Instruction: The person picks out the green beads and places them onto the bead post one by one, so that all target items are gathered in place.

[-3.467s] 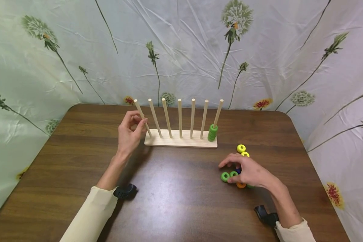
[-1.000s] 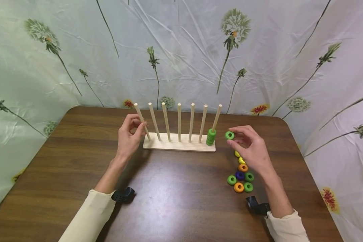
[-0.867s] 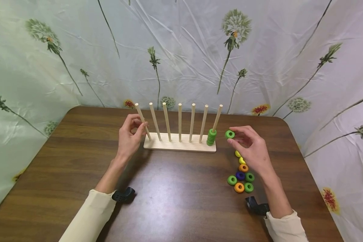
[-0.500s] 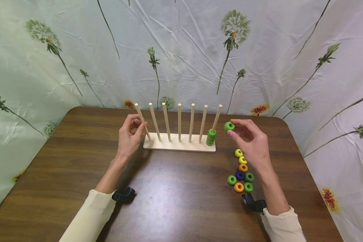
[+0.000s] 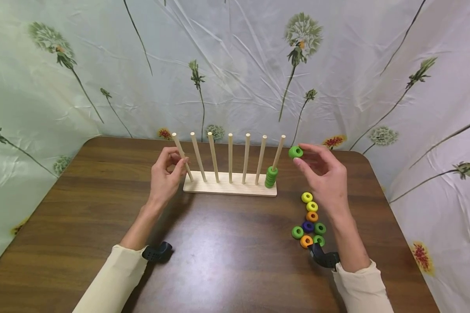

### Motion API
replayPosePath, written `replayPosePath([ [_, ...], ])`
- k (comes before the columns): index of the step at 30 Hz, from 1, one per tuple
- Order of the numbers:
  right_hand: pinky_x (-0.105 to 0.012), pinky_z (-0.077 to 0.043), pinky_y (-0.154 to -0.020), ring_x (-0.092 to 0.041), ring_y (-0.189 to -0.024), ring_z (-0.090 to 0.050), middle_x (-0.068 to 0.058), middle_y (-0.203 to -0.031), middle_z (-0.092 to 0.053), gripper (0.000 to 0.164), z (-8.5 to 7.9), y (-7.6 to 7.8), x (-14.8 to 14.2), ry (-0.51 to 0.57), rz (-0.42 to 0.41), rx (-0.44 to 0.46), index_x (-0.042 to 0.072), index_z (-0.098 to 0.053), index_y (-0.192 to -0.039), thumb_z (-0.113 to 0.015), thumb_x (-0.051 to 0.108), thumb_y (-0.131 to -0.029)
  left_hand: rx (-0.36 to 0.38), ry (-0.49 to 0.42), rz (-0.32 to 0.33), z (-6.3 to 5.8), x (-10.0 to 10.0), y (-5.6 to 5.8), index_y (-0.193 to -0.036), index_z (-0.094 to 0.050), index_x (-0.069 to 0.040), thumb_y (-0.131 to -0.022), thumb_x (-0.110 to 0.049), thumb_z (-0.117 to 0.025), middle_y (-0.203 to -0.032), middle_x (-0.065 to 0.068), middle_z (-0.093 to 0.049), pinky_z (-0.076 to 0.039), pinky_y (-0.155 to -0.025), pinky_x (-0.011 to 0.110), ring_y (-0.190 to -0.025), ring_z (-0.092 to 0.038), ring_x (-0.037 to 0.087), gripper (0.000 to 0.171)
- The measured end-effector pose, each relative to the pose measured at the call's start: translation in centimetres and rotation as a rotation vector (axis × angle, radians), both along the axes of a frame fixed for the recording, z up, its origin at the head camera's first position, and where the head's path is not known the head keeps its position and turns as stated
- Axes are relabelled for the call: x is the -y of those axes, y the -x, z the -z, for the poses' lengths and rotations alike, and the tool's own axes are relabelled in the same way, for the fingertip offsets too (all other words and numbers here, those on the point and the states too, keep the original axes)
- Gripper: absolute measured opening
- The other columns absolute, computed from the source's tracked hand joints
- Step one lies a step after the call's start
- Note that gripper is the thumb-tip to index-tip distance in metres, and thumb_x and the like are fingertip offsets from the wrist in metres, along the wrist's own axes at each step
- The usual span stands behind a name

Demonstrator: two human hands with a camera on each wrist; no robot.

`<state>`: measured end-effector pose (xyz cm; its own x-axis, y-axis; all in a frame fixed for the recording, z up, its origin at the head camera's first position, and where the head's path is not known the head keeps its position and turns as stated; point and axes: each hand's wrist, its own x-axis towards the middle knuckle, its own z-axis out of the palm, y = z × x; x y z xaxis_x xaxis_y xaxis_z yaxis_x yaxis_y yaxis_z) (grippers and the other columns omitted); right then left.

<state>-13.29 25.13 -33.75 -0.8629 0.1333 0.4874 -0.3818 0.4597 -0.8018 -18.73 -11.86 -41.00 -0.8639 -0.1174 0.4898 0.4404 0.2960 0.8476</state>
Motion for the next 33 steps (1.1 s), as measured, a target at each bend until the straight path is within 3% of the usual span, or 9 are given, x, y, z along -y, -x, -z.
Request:
replayPosePath([
  [4, -0.007, -0.055, -0.080, 0.003, -0.096, -0.071, 0.020, -0.111, -0.071, 0.038, -0.5, 0.1, 0.2, -0.017, 0.011, -0.006, 0.007, -0.072, -0.128, -0.078, 0.001, -0.091, -0.001, 0.003, 0.000, 0.1, -0.1, 0.0, -0.111, -0.065, -0.002, -0.097, -0.006, -0.073, -0.085, 0.018, -0.070, -0.061, -0.057, 0.021, -0.077, -0.068, 0.024, 0.017],
  [11, -0.008, -0.056, -0.081, 0.003, -0.095, -0.071, 0.019, -0.108, -0.071, 0.037, -1.3, 0.6, 0.5, -0.013, -0.018, -0.042, 0.004, -0.072, -0.128, -0.077, 0.000, -0.091, -0.010, 0.015, -0.003, 0.1, -0.1, 0.0, -0.110, -0.064, -0.002, -0.097, -0.007, -0.073, -0.083, 0.017, -0.070, -0.063, -0.055, 0.034, -0.074, -0.068, 0.028, 0.016],
  [20, -0.009, -0.054, -0.077, 0.004, -0.092, -0.071, 0.022, -0.108, -0.072, 0.036, -1.5, 0.9, 1.2, -0.006, 0.000, -0.045, 0.007, -0.072, -0.127, -0.078, 0.003, -0.092, 0.004, 0.010, -0.002, 0.1, -0.2, -0.2, -0.110, -0.065, -0.003, -0.096, -0.006, -0.073, -0.084, 0.018, -0.070, -0.059, -0.056, 0.017, -0.076, -0.068, 0.026, 0.017],
  [31, -0.010, -0.056, -0.076, -0.001, -0.095, -0.071, 0.019, -0.111, -0.072, 0.035, -2.2, 1.8, 1.7, 0.024, -0.004, -0.054, 0.009, -0.073, -0.128, -0.077, 0.007, -0.093, -0.010, 0.015, -0.012, 0.1, -0.1, 0.0, -0.109, -0.064, -0.002, -0.097, -0.006, -0.073, -0.083, 0.018, -0.070, -0.062, -0.055, 0.026, -0.074, -0.068, 0.024, 0.016],
  [33, -0.010, -0.055, -0.075, 0.000, -0.094, -0.071, 0.019, -0.110, -0.072, 0.035, -2.3, 1.9, 1.8, 0.022, -0.007, -0.053, 0.009, -0.073, -0.128, -0.077, 0.007, -0.093, -0.011, 0.015, -0.012, 0.1, 0.0, 0.0, -0.110, -0.064, -0.002, -0.097, -0.007, -0.073, -0.083, 0.018, -0.070, -0.061, -0.055, 0.023, -0.075, -0.067, 0.023, 0.016],
])
